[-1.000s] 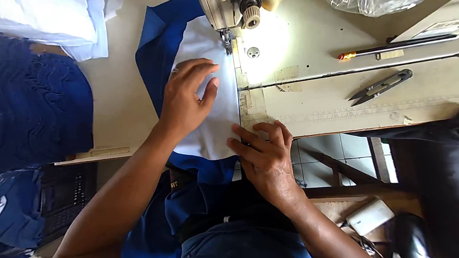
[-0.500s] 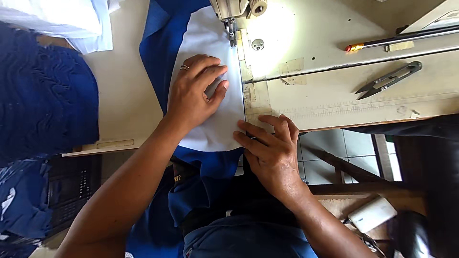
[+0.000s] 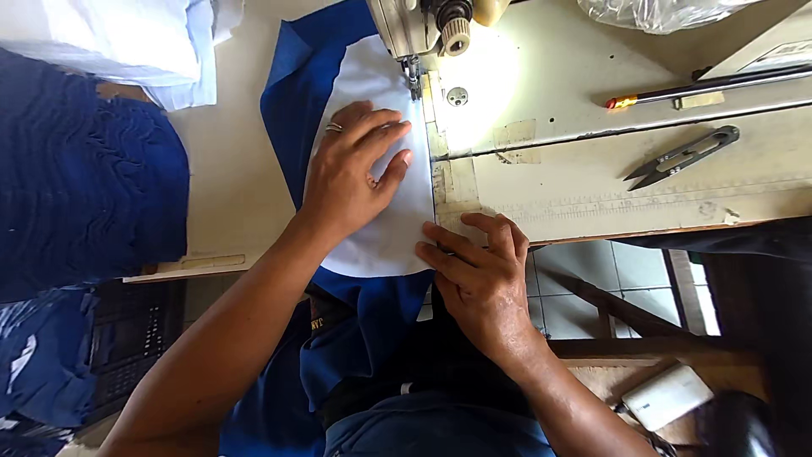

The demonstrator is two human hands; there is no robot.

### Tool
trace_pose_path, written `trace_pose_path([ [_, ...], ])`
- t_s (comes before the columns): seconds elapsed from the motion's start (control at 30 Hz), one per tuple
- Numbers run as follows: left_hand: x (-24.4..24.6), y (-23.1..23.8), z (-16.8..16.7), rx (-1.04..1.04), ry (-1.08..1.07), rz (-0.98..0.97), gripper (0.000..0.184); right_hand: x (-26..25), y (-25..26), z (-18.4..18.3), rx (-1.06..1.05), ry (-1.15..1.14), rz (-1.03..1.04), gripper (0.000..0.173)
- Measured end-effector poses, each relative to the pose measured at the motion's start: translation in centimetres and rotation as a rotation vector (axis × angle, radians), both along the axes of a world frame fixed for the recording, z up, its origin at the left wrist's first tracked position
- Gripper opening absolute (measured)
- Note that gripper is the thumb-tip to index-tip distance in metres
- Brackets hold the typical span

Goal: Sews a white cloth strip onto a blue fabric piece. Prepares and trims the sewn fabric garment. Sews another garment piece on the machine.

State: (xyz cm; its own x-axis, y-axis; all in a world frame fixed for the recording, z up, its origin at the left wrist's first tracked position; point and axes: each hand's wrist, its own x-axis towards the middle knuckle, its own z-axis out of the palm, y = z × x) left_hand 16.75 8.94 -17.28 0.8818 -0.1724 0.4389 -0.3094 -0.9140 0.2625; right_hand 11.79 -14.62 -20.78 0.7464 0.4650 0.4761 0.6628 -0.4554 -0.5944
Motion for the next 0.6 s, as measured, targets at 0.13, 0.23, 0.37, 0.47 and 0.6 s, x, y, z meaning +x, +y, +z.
trace_pose_path([
  [0.13,0.2,-0.8,-0.6,-0.005,0.025,0.019,0.031,0.0,-0.1,0.0,0.007,0.014,0.008,0.025],
  [0.23,0.1,-0.7,-1.2,-0.006,0.010,0.020,0.031,0.0,-0.2,0.1,-0.002,0.027,0.011,0.026],
  [0.37,0.5,-0.4,-1.1,-0.003,0.004,0.013,0.031,0.5,0.0,0.2,-0.009,0.020,0.012,0.026],
  [0.47,1.4,0.1,-1.0,-0.018,0.002,0.003,0.032,1.3,0.4,0.5,-0.012,0.011,0.013,0.026],
  [0.6,2.6,0.7,-0.9,-0.026,-0.016,-0.013,0.031,2.5,0.9,1.0,-0.022,0.006,0.023,0.025],
])
